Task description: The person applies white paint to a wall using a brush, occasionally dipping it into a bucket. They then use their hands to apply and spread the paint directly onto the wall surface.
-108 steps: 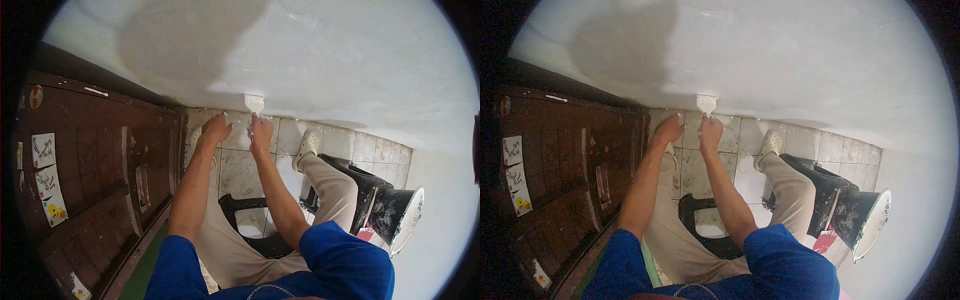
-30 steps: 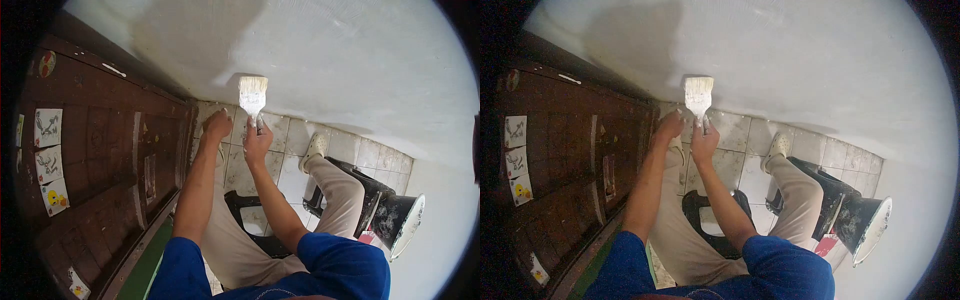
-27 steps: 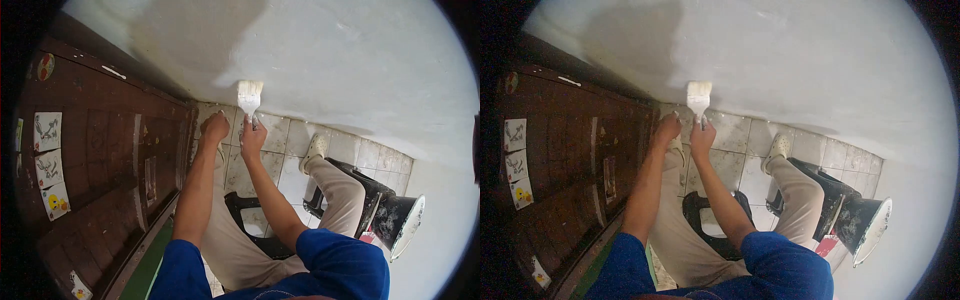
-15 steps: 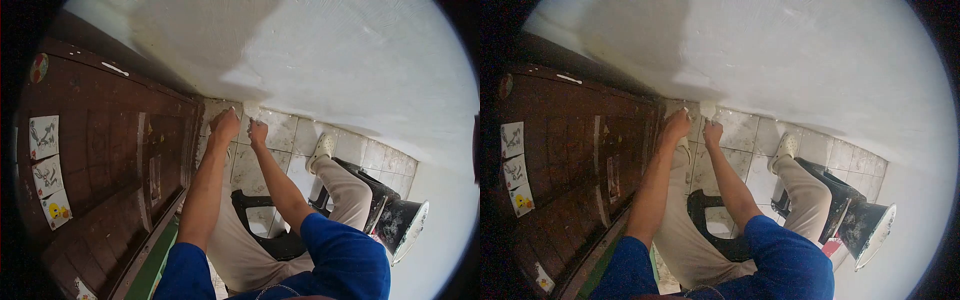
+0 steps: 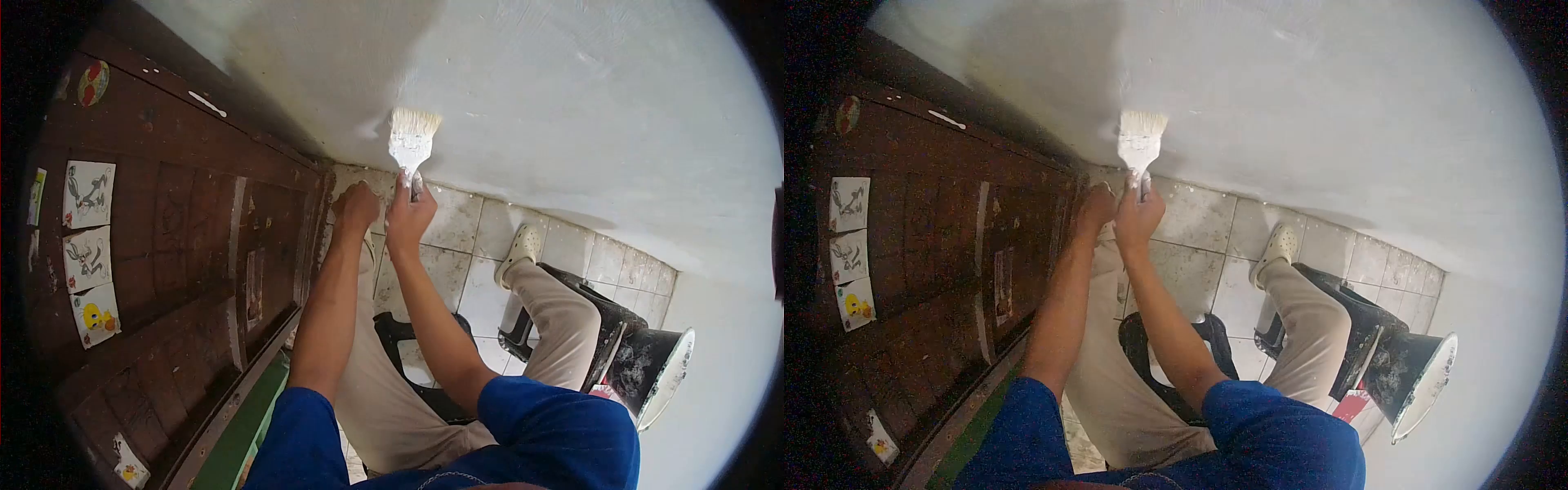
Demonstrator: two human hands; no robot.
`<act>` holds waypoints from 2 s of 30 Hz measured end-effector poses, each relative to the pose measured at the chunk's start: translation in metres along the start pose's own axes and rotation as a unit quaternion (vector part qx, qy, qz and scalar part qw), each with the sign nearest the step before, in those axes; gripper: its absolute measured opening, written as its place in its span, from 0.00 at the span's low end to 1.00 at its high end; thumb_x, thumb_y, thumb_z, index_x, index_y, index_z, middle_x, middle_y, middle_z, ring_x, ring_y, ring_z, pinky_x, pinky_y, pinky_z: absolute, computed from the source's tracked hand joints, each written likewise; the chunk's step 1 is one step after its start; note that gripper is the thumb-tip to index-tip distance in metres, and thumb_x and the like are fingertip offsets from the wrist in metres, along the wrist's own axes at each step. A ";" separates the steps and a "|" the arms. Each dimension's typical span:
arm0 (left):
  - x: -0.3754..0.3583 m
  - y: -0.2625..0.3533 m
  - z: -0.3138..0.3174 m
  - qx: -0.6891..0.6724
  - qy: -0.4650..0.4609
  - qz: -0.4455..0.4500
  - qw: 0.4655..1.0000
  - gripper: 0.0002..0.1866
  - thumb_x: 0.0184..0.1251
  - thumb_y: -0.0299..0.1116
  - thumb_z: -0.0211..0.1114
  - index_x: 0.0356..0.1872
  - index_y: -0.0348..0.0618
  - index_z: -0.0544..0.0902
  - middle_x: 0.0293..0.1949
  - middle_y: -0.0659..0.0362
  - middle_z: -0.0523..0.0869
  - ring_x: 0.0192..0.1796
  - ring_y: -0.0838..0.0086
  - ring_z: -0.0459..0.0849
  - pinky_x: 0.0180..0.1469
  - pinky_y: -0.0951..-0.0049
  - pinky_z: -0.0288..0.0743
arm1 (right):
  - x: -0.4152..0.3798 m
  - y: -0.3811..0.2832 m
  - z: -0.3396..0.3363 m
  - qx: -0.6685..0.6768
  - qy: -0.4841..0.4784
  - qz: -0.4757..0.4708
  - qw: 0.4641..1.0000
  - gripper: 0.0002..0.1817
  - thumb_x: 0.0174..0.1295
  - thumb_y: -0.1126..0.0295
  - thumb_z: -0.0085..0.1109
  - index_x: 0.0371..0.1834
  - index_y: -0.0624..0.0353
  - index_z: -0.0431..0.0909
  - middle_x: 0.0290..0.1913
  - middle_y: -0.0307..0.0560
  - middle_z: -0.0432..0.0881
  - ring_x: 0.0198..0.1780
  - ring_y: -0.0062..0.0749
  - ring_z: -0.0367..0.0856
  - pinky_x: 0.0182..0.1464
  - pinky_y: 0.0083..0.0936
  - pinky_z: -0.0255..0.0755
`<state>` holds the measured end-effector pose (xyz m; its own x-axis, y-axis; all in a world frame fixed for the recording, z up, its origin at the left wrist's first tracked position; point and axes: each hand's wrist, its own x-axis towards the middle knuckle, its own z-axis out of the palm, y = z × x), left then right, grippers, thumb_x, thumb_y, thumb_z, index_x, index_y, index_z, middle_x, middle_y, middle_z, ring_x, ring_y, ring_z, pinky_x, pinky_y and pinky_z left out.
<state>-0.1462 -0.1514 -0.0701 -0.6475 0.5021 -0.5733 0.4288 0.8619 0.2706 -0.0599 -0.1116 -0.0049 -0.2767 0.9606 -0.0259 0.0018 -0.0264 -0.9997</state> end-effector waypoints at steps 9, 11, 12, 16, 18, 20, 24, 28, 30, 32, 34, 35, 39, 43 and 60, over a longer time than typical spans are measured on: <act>0.004 0.005 0.003 -0.012 0.005 -0.022 1.000 0.17 0.60 0.37 0.54 0.49 0.43 0.79 0.51 0.50 0.80 0.54 0.54 0.78 0.54 0.58 0.72 | 0.018 0.188 -0.026 -0.122 0.066 0.186 0.973 0.12 0.61 0.69 0.54 0.21 0.62 0.72 0.15 0.38 0.69 0.13 0.19 0.63 0.15 0.22 0.56; 0.013 0.001 0.009 -0.036 0.001 -0.025 0.999 0.17 0.61 0.37 0.53 0.49 0.44 0.79 0.51 0.50 0.80 0.54 0.54 0.78 0.54 0.57 0.72 | 0.023 0.191 -0.040 -0.109 0.037 0.216 0.970 0.13 0.61 0.69 0.54 0.19 0.61 0.71 0.14 0.37 0.69 0.13 0.19 0.63 0.14 0.22 0.55; 0.012 0.002 0.015 -0.052 -0.005 -0.025 0.998 0.17 0.61 0.38 0.53 0.49 0.44 0.79 0.51 0.50 0.80 0.54 0.54 0.78 0.54 0.57 0.72 | 0.025 0.184 -0.048 -0.108 0.024 0.230 0.967 0.13 0.61 0.69 0.54 0.19 0.61 0.70 0.13 0.37 0.68 0.13 0.18 0.63 0.14 0.22 0.55; 0.004 0.011 0.009 -0.015 0.003 -0.003 1.000 0.17 0.62 0.37 0.51 0.49 0.43 0.78 0.52 0.50 0.79 0.55 0.53 0.78 0.55 0.57 0.71 | 0.039 0.146 -0.050 -0.075 -0.021 0.177 0.981 0.14 0.61 0.68 0.56 0.19 0.60 0.70 0.13 0.36 0.68 0.12 0.18 0.62 0.12 0.19 0.53; 0.008 0.008 0.016 -0.013 0.005 0.008 1.000 0.17 0.63 0.37 0.50 0.49 0.43 0.78 0.52 0.50 0.79 0.55 0.52 0.77 0.55 0.57 0.71 | 0.017 0.122 -0.058 -0.110 -0.043 0.100 0.988 0.14 0.61 0.68 0.57 0.19 0.60 0.70 0.14 0.36 0.68 0.11 0.18 0.62 0.11 0.19 0.52; 0.007 0.013 0.012 -0.015 -0.004 0.021 1.000 0.17 0.62 0.36 0.50 0.49 0.42 0.78 0.52 0.49 0.80 0.54 0.52 0.78 0.55 0.56 0.71 | -0.002 0.131 -0.069 -0.094 -0.028 0.168 0.981 0.14 0.61 0.67 0.57 0.19 0.60 0.70 0.14 0.36 0.68 0.10 0.18 0.61 0.11 0.19 0.51; -0.007 0.025 0.002 0.004 -0.032 0.034 0.999 0.17 0.62 0.34 0.49 0.49 0.41 0.78 0.51 0.48 0.80 0.54 0.51 0.78 0.55 0.56 0.71 | -0.007 0.171 -0.101 -0.062 -0.003 0.273 0.960 0.13 0.60 0.67 0.57 0.20 0.59 0.71 0.14 0.36 0.69 0.11 0.17 0.61 0.11 0.17 0.51; -0.002 0.023 0.010 0.013 -0.027 0.036 0.999 0.17 0.62 0.34 0.49 0.49 0.41 0.78 0.51 0.48 0.80 0.54 0.52 0.78 0.55 0.56 0.71 | 0.017 0.177 -0.107 -0.025 -0.019 0.302 0.953 0.10 0.59 0.68 0.57 0.22 0.58 0.71 0.16 0.37 0.70 0.11 0.16 0.62 0.11 0.16 0.52; -0.002 0.026 0.010 0.016 -0.024 0.031 0.999 0.17 0.61 0.34 0.49 0.48 0.41 0.78 0.51 0.48 0.80 0.54 0.52 0.78 0.54 0.56 0.71 | 0.032 0.174 -0.101 0.000 -0.009 0.334 0.942 0.10 0.59 0.69 0.58 0.23 0.58 0.71 0.16 0.37 0.70 0.12 0.17 0.63 0.11 0.16 0.52; 0.002 0.027 0.013 0.013 -0.031 0.031 0.999 0.17 0.61 0.34 0.49 0.48 0.41 0.78 0.51 0.48 0.80 0.54 0.52 0.78 0.54 0.56 0.71 | 0.044 0.173 -0.093 0.020 -0.006 0.347 0.938 0.10 0.58 0.69 0.58 0.24 0.58 0.70 0.16 0.37 0.70 0.12 0.17 0.63 0.11 0.16 0.53; 0.003 0.027 0.014 0.016 -0.032 0.034 0.999 0.17 0.61 0.34 0.49 0.49 0.41 0.78 0.51 0.48 0.80 0.54 0.52 0.78 0.54 0.56 0.71 | 0.051 0.174 -0.087 0.031 -0.009 0.341 0.939 0.09 0.58 0.68 0.58 0.24 0.58 0.70 0.17 0.37 0.70 0.12 0.18 0.63 0.12 0.15 0.54; 0.003 0.027 0.015 0.020 -0.029 0.037 0.999 0.18 0.61 0.34 0.49 0.49 0.41 0.78 0.50 0.48 0.80 0.54 0.52 0.78 0.54 0.56 0.71 | 0.053 0.175 -0.084 0.031 -0.004 0.341 0.939 0.10 0.58 0.68 0.58 0.23 0.58 0.70 0.16 0.37 0.70 0.12 0.18 0.63 0.12 0.16 0.54; -0.001 0.028 0.012 0.033 -0.029 0.033 0.998 0.18 0.60 0.34 0.49 0.49 0.41 0.78 0.50 0.48 0.81 0.54 0.52 0.78 0.55 0.55 0.71 | 0.053 0.175 -0.074 -0.060 -0.014 0.272 0.960 0.13 0.60 0.67 0.57 0.19 0.58 0.69 0.15 0.38 0.69 0.12 0.19 0.63 0.13 0.19 0.54; 0.000 0.025 0.016 0.027 -0.012 0.039 0.999 0.17 0.60 0.33 0.50 0.48 0.40 0.79 0.50 0.47 0.80 0.53 0.52 0.78 0.55 0.56 0.72 | 0.028 0.133 -0.065 -0.089 -0.021 0.128 0.988 0.17 0.61 0.67 0.57 0.15 0.58 0.69 0.12 0.38 0.67 0.12 0.20 0.62 0.13 0.22 0.53; 0.009 0.019 0.025 0.009 -0.017 0.048 0.999 0.17 0.61 0.34 0.49 0.48 0.40 0.78 0.50 0.47 0.80 0.53 0.52 0.78 0.53 0.56 0.72 | 0.006 0.177 -0.074 -0.048 0.022 0.297 0.953 0.14 0.60 0.67 0.56 0.18 0.60 0.70 0.15 0.38 0.69 0.14 0.21 0.64 0.16 0.23 0.55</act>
<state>-0.1283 -0.1320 -0.0891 -0.5815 0.5788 -0.5717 0.4986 0.8089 0.3117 0.0102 -0.0899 -0.1824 -0.1593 0.7948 -0.5855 0.2336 -0.5459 -0.8046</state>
